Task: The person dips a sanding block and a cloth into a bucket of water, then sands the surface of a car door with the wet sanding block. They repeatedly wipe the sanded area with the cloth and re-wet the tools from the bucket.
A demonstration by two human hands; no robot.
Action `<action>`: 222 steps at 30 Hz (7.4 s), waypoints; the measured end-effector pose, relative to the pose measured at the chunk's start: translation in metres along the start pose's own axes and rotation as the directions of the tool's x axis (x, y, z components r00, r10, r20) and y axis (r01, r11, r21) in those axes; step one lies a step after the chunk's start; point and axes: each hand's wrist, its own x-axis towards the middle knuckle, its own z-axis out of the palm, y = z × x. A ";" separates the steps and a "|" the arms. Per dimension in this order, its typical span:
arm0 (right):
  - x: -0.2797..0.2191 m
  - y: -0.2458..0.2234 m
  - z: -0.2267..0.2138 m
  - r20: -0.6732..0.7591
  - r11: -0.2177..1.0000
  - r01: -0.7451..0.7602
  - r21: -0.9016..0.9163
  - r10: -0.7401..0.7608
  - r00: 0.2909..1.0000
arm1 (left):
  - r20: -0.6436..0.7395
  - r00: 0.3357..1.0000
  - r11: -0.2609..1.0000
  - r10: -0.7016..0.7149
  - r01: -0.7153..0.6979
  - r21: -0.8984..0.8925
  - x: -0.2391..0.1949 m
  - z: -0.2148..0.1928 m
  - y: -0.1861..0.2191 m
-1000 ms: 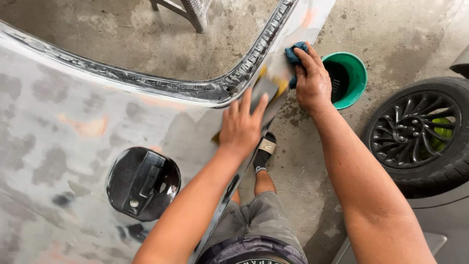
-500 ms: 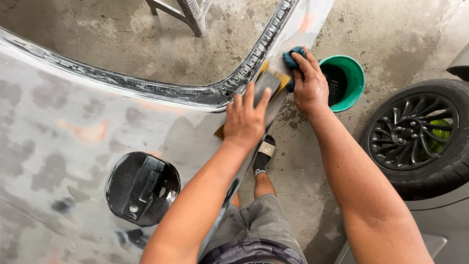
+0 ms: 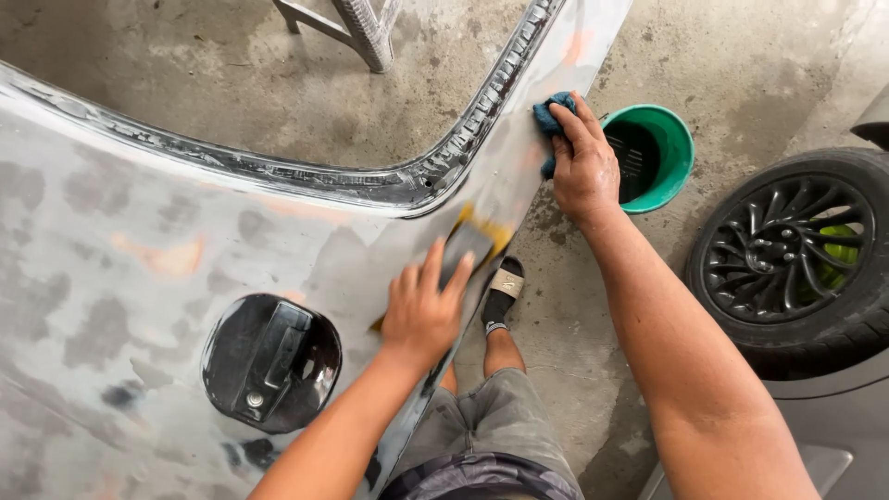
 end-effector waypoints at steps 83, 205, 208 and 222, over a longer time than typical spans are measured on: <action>-0.010 -0.007 0.004 -0.012 0.976 -0.001 -0.216 -0.002 1.000 | 0.135 0.990 0.999 0.034 -0.028 -0.046 -0.061 -0.025 -0.001; -0.032 -0.015 0.011 -0.070 0.997 0.078 -0.015 -0.079 0.994 | 0.071 0.997 0.999 -0.026 0.028 -0.026 -0.009 -0.022 -0.011; -0.031 -0.013 0.006 -0.094 0.994 0.103 -0.033 -0.106 0.990 | 0.135 0.991 0.998 -0.016 0.024 -0.062 -0.059 -0.031 -0.004; 0.034 0.017 -0.017 0.045 0.993 0.027 -0.115 -0.022 0.999 | 0.060 0.998 0.998 -0.035 0.037 -0.049 0.030 -0.003 0.018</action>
